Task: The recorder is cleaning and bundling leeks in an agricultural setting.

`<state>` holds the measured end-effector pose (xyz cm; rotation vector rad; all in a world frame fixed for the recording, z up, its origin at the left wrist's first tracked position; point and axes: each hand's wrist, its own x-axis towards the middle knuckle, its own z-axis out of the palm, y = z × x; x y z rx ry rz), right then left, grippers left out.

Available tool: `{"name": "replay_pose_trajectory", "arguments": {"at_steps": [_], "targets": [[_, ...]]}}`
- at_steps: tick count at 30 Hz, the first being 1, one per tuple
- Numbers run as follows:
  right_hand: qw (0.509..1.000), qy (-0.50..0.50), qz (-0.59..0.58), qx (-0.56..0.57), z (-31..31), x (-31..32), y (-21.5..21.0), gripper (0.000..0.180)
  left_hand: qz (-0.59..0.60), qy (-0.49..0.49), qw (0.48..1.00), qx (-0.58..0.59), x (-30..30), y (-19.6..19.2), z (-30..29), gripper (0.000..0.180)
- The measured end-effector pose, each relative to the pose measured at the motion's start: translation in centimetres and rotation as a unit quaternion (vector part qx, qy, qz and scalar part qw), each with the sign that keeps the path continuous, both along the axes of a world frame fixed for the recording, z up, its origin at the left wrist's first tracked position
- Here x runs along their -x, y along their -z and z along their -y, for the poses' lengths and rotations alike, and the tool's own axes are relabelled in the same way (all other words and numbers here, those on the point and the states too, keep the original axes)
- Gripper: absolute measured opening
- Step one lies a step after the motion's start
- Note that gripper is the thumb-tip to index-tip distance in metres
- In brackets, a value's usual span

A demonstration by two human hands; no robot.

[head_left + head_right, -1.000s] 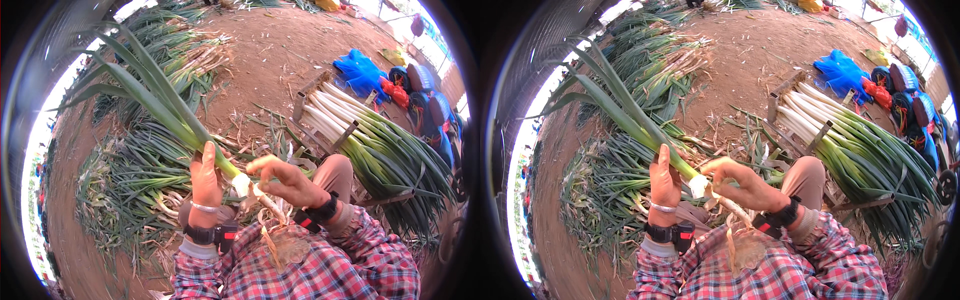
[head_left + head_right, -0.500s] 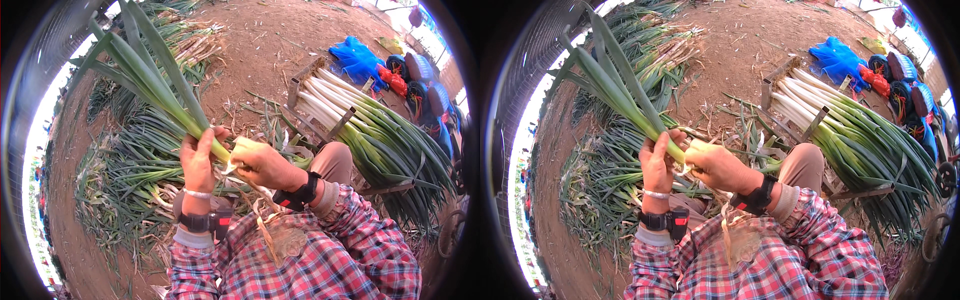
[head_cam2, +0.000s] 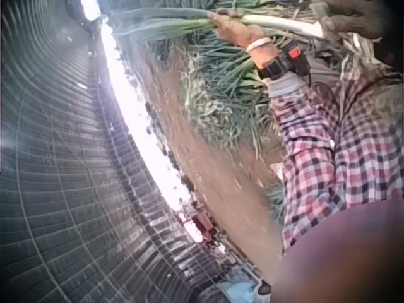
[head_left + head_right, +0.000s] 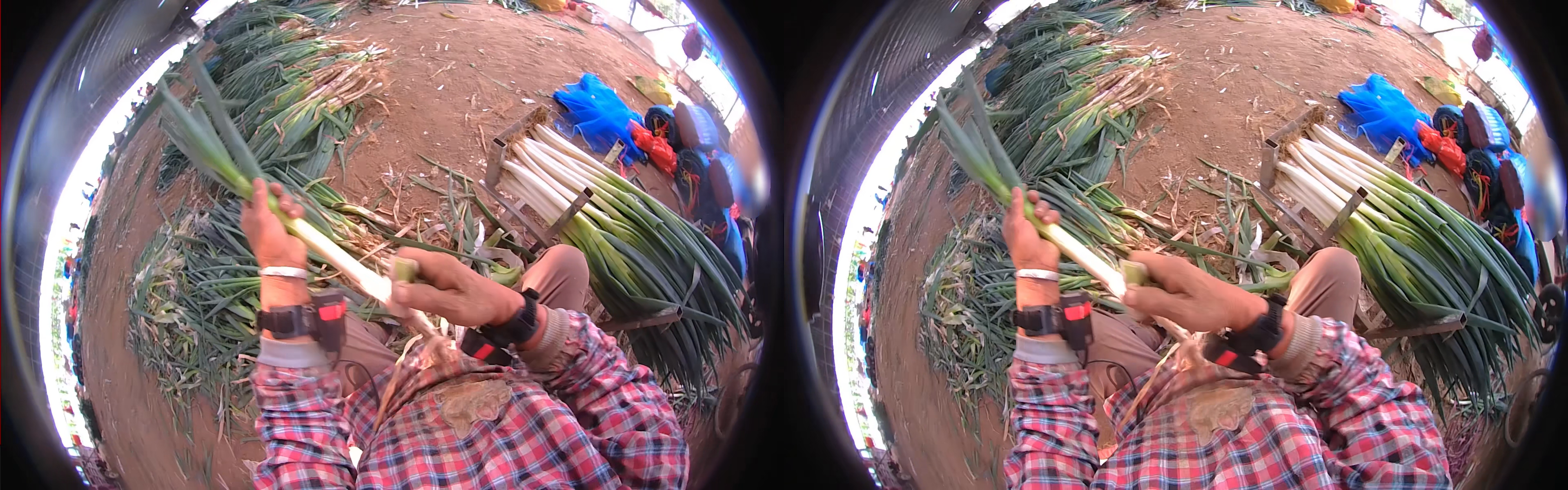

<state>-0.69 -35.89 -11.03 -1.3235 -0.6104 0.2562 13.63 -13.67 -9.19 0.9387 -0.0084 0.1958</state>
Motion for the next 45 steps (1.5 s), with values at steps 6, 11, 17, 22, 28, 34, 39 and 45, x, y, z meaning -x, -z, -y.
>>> {"name": "replay_pose_trajectory", "arguments": {"at_steps": [6, 11, 17, 22, 28, 34, 39, 45], "targets": [[0.944, 0.003, -0.192, 0.269, 9.0, 6.4, 5.5, 0.017, 0.040, -0.202, 0.977, -0.058, -1.3, -3.1, -13.1, 0.018], [0.870, 0.108, 0.193, 0.440, 4.7, 2.3, 6.0, 0.028, 0.041, -0.046, 0.998, -0.008, 1.8, -3.6, -8.7, 0.036], [0.941, 0.210, 0.198, 0.175, -6.6, -3.7, -1.0, 0.036, 0.052, 0.062, 0.996, 0.039, 6.8, -3.4, -0.4, 0.045], [0.960, 0.268, 0.074, 0.037, -8.2, -3.4, -1.3, 0.022, 0.014, 0.091, 0.995, 0.024, 8.7, -3.5, 1.6, 0.037], [0.954, 0.276, 0.100, 0.061, -8.0, -3.1, -1.2, 0.016, 0.003, 0.079, 0.997, 0.004, 9.0, -3.0, 2.0, 0.029], [0.977, 0.152, 0.049, 0.139, -6.4, -3.4, -2.2, 0.013, -0.018, 0.079, 0.996, -0.045, 9.2, -2.2, 2.3, 0.029], [0.964, 0.121, 0.198, 0.131, -4.4, -2.0, -0.9, 0.012, -0.023, 0.102, 0.994, -0.023, 8.8, -2.2, 1.8, 0.031], [0.973, 0.123, 0.183, 0.073, -2.5, -0.1, 1.3, 0.010, -0.009, 0.157, 0.986, -0.061, 8.9, 2.3, 1.8, 0.060]]}}
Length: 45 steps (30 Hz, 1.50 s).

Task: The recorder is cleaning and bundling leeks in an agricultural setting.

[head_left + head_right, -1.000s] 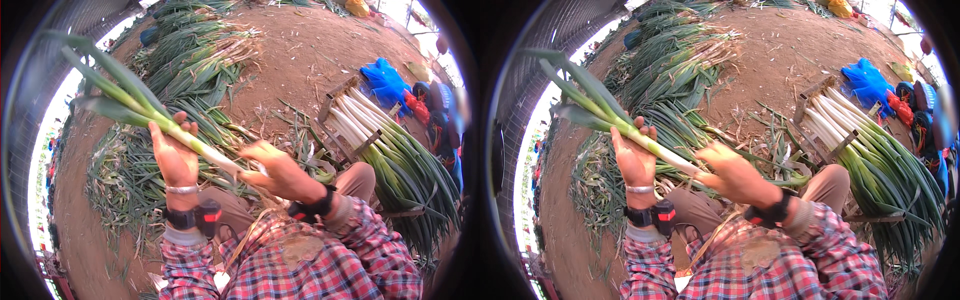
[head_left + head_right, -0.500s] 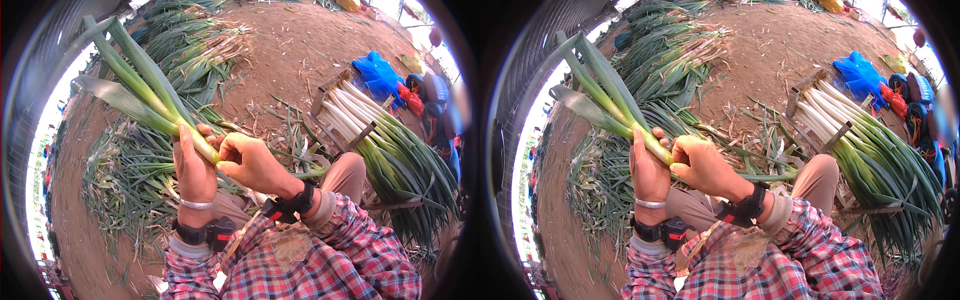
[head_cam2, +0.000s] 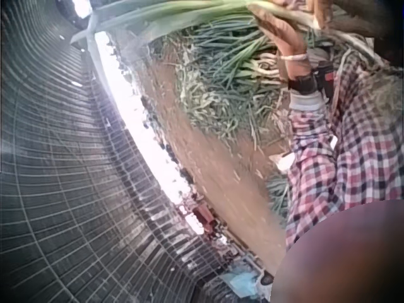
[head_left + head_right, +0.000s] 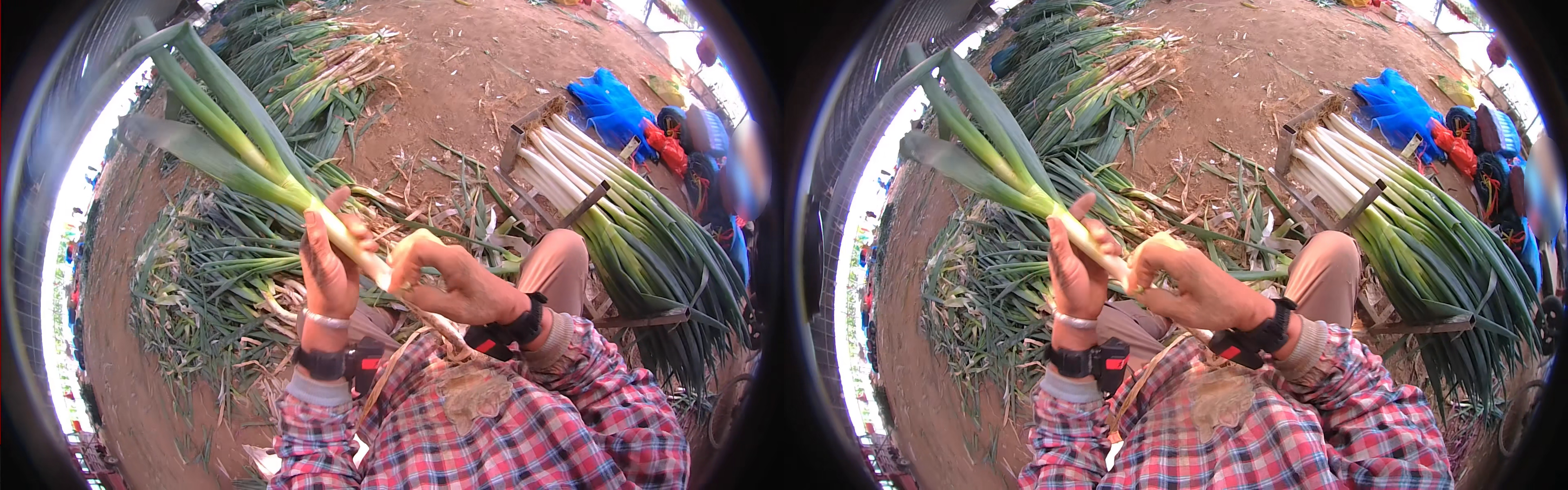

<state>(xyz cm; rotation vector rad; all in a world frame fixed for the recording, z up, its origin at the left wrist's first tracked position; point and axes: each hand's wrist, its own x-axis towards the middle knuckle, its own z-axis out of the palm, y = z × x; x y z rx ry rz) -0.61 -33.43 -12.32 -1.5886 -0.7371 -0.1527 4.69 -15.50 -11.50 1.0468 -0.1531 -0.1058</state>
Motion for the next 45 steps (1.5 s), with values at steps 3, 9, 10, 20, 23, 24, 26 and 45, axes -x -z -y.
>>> {"name": "replay_pose_trajectory", "arguments": {"at_steps": [3, 9, 10, 20, 23, 24, 26, 45], "targets": [[0.988, -0.095, -0.111, -0.049, 2.7, 2.9, -0.1, 0.007, 0.033, -0.124, 0.990, -0.052, -1.8, 1.2, -0.6, 0.055], [0.919, -0.041, -0.390, -0.040, 12.0, 9.1, 1.6, 0.009, 0.046, -0.302, 0.951, -0.052, -5.8, -0.2, -6.4, 0.054], [0.918, -0.040, -0.392, -0.040, 13.4, 9.6, 1.7, 0.009, 0.051, -0.328, 0.941, -0.064, -6.1, -1.2, -7.0, 0.054], [0.906, 0.115, -0.014, 0.407, 10.1, 5.4, 2.7, 0.018, 0.089, -0.431, 0.892, -0.106, -5.4, -6.2, -7.6, 0.045], [0.976, 0.109, 0.052, 0.180, 2.1, 1.8, 1.5, 0.027, 0.115, -0.325, 0.939, -0.011, -3.4, -6.2, -5.7, 0.043], [0.982, 0.117, 0.039, 0.141, -0.5, 0.8, 1.5, 0.022, 0.117, -0.319, 0.940, -0.022, -2.5, -6.7, -4.2, 0.043], [0.987, 0.125, 0.026, 0.102, -3.2, -0.1, 1.7, 0.018, 0.107, -0.319, 0.942, 0.003, -1.9, -7.3, -2.0, 0.040], [0.986, 0.074, -0.136, 0.066, -6.8, 0.2, 3.6, 0.018, 0.043, -0.324, 0.945, 0.019, -0.7, -5.4, -4.2, 0.036]]}}
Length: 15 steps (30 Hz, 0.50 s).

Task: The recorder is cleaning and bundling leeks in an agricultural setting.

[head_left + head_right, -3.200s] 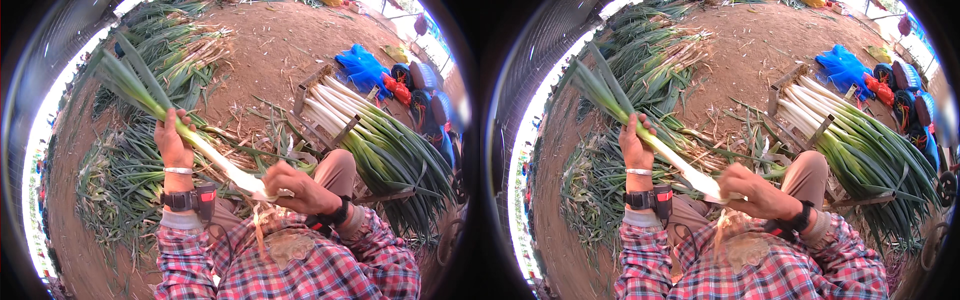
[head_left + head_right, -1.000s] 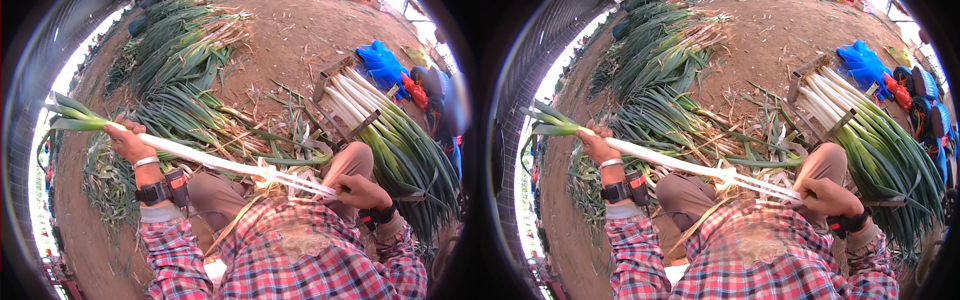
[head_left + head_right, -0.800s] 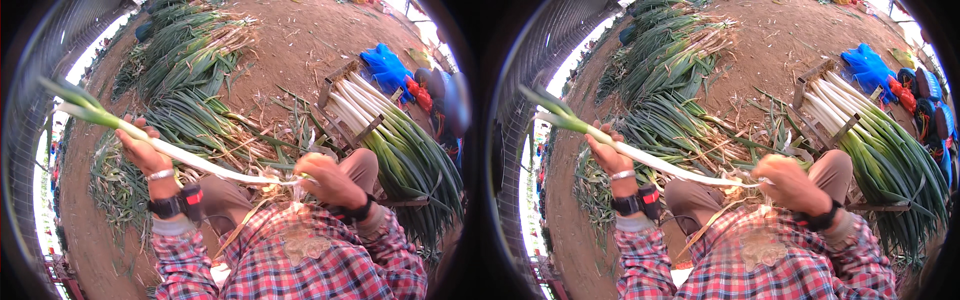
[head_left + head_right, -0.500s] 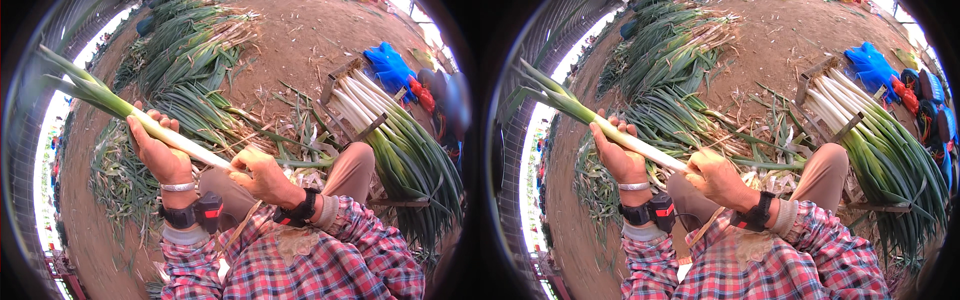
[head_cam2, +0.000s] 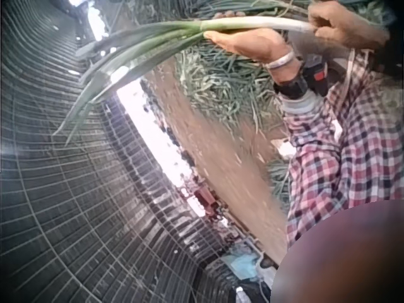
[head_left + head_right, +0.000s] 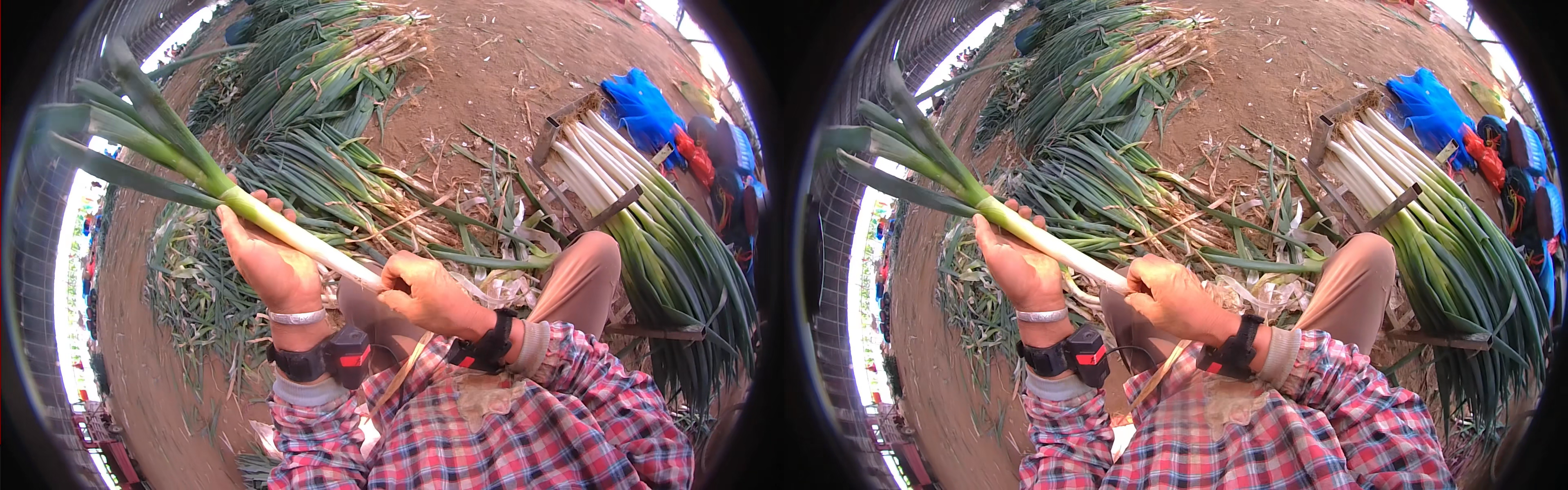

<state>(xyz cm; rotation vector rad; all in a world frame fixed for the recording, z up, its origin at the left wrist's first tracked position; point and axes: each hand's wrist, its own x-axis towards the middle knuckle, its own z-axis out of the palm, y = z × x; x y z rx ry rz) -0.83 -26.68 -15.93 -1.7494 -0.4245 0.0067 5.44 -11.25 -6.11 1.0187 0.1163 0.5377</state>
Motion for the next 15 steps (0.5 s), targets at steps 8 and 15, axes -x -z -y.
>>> {"name": "replay_pose_trajectory", "arguments": {"at_steps": [8, 15], "targets": [[0.908, -0.070, -0.172, -0.376, 2.2, -0.5, 0.0, 0.013, -0.020, 0.106, 0.991, 0.081, -1.5, 1.2, -2.0, 0.029], [0.885, -0.085, -0.224, -0.399, 5.4, 0.5, -0.2, 0.014, 0.022, 0.071, 0.993, 0.087, -3.2, 2.7, -4.0, 0.028]]}}
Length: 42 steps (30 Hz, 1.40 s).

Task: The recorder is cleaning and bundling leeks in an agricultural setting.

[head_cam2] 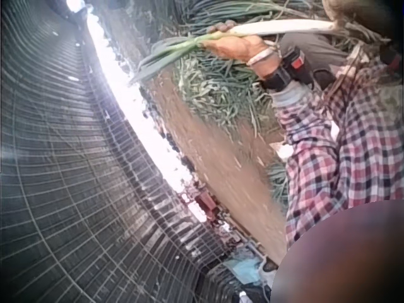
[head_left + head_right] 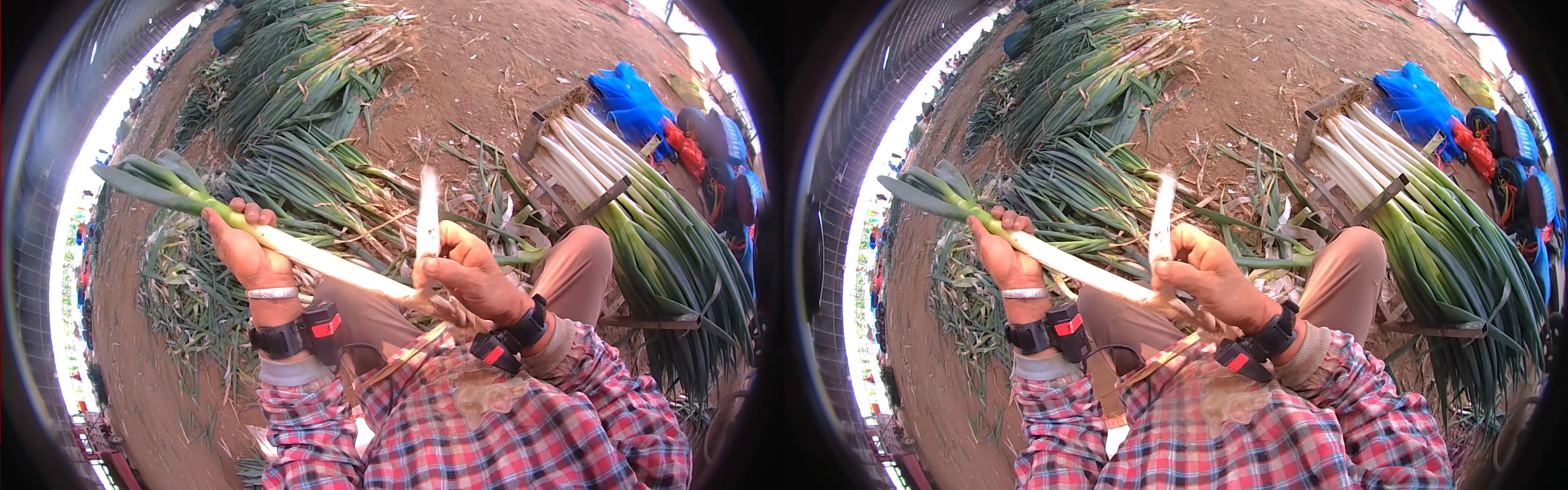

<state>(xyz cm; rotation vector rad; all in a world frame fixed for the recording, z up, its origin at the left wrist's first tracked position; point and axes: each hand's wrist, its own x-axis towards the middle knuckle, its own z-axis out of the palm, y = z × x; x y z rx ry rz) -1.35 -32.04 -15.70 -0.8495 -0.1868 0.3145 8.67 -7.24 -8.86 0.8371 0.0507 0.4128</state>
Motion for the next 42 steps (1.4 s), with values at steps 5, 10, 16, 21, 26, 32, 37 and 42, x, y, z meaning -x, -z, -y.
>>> {"name": "replay_pose_trajectory", "arguments": {"at_steps": [5, 10, 16, 21, 26, 32, 37, 42], "targets": [[0.983, -0.102, 0.086, 0.123, 5.1, 2.3, 0.0, 0.019, 0.010, -0.084, 0.995, -0.053, -0.9, -1.7, -2.4, 0.035], [0.793, -0.226, 0.109, 0.555, 14.5, 6.3, 2.1, 0.018, -0.015, -0.222, 0.967, -0.126, -1.5, -3.3, -5.3, 0.038], [0.823, 0.047, 0.311, 0.473, 5.9, 1.8, -0.6, 0.026, 0.011, -0.128, 0.985, -0.119, 0.9, -4.3, -0.4, 0.034], [0.862, 0.072, 0.282, 0.415, -2.8, -0.7, -4.2, 0.027, -0.002, -0.108, 0.986, -0.126, 2.6, -4.9, 5.4, 0.032], [0.831, 0.173, 0.287, 0.444, -3.7, 0.3, -2.9, 0.020, -0.006, -0.139, 0.981, -0.134, 3.5, -4.7, 6.5, 0.031], [0.878, 0.133, 0.256, 0.382, -4.0, 0.2, -2.3, 0.017, -0.003, -0.155, 0.977, -0.144, 3.6, -3.9, 6.2, 0.028], [0.892, 0.089, 0.233, 0.376, -3.6, 0.2, -2.5, 0.017, -0.011, -0.112, 0.983, -0.146, 3.6, -3.2, 5.9, 0.024], [0.923, 0.023, 0.144, 0.356, -3.1, -0.1, -2.1, 0.014, -0.023, -0.097, 0.988, -0.119, 3.5, -3.6, 6.1, 0.022]]}}
